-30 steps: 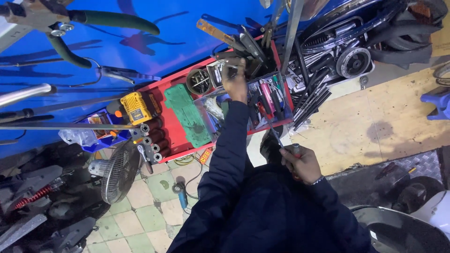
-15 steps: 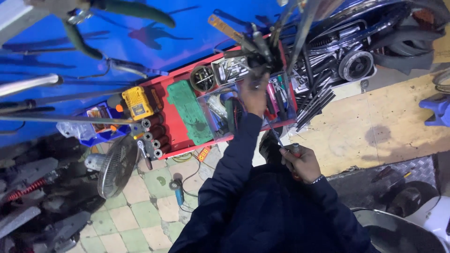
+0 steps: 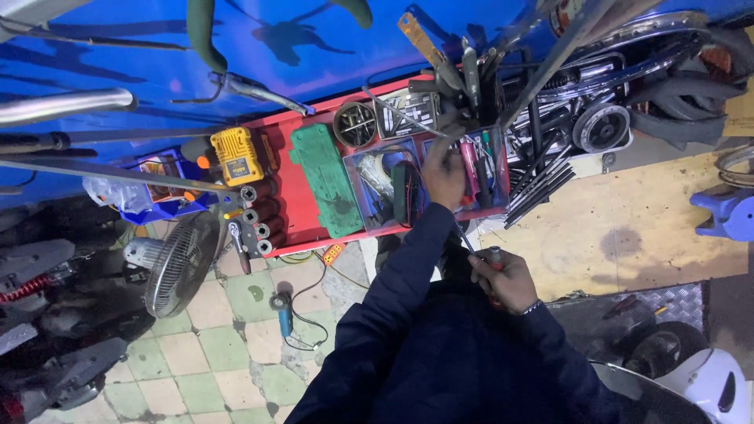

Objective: Removing the side panels and plastic covers from a scooter using a screwdriver and pliers

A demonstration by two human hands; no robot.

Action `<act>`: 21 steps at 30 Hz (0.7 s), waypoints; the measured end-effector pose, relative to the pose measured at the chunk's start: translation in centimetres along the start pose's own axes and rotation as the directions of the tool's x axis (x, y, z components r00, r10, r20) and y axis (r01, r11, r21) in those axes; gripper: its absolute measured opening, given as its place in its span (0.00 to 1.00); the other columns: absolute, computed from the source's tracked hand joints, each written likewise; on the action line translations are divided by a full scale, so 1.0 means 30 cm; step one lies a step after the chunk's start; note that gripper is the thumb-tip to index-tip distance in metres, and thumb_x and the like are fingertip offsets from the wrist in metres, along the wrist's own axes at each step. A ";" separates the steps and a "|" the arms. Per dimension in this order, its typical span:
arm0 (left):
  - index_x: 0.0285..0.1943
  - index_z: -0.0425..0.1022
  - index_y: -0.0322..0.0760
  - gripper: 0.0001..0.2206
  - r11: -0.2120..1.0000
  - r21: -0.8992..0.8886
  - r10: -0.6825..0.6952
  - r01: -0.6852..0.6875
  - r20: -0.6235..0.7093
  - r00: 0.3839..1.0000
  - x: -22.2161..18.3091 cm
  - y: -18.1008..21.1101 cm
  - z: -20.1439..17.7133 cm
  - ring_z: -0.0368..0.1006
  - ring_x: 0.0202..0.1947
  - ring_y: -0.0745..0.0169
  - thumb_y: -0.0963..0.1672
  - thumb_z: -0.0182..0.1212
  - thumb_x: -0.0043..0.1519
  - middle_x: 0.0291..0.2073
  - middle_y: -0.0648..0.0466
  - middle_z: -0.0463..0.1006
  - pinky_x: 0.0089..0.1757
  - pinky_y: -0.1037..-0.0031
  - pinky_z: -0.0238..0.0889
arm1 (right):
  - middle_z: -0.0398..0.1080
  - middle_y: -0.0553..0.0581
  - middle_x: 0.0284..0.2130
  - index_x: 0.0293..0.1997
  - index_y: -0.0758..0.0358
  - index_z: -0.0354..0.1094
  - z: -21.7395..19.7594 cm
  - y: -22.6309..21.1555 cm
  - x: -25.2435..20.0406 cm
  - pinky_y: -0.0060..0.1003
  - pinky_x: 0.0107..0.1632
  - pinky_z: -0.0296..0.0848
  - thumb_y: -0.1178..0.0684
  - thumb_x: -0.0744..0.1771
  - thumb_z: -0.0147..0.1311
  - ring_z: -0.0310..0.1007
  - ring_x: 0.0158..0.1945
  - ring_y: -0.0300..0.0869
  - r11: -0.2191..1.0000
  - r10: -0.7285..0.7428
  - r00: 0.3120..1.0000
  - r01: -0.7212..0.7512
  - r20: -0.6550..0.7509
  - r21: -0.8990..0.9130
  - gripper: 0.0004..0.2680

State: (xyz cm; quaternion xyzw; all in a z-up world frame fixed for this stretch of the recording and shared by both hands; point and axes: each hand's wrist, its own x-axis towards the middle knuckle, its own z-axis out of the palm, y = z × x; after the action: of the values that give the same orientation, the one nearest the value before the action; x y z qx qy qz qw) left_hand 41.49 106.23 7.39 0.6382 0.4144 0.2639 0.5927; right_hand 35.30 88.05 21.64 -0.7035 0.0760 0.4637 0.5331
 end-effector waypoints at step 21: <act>0.37 0.83 0.43 0.08 0.300 0.923 -0.022 -0.242 0.260 0.965 0.449 0.171 0.128 0.83 0.36 0.42 0.43 0.57 0.57 0.31 0.49 0.83 0.37 0.56 0.78 | 0.68 0.59 0.16 0.42 0.67 0.75 -0.073 0.115 0.310 0.38 0.20 0.61 0.51 0.63 0.65 0.68 0.16 0.43 0.984 -0.104 0.953 0.057 -0.286 -0.168 0.10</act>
State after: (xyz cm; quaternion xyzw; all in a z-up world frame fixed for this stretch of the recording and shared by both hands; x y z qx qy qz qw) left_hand 52.75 115.74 9.71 0.9159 0.3754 -0.0635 0.1267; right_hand 39.67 88.41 12.47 -0.8070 0.0885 0.3368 0.4769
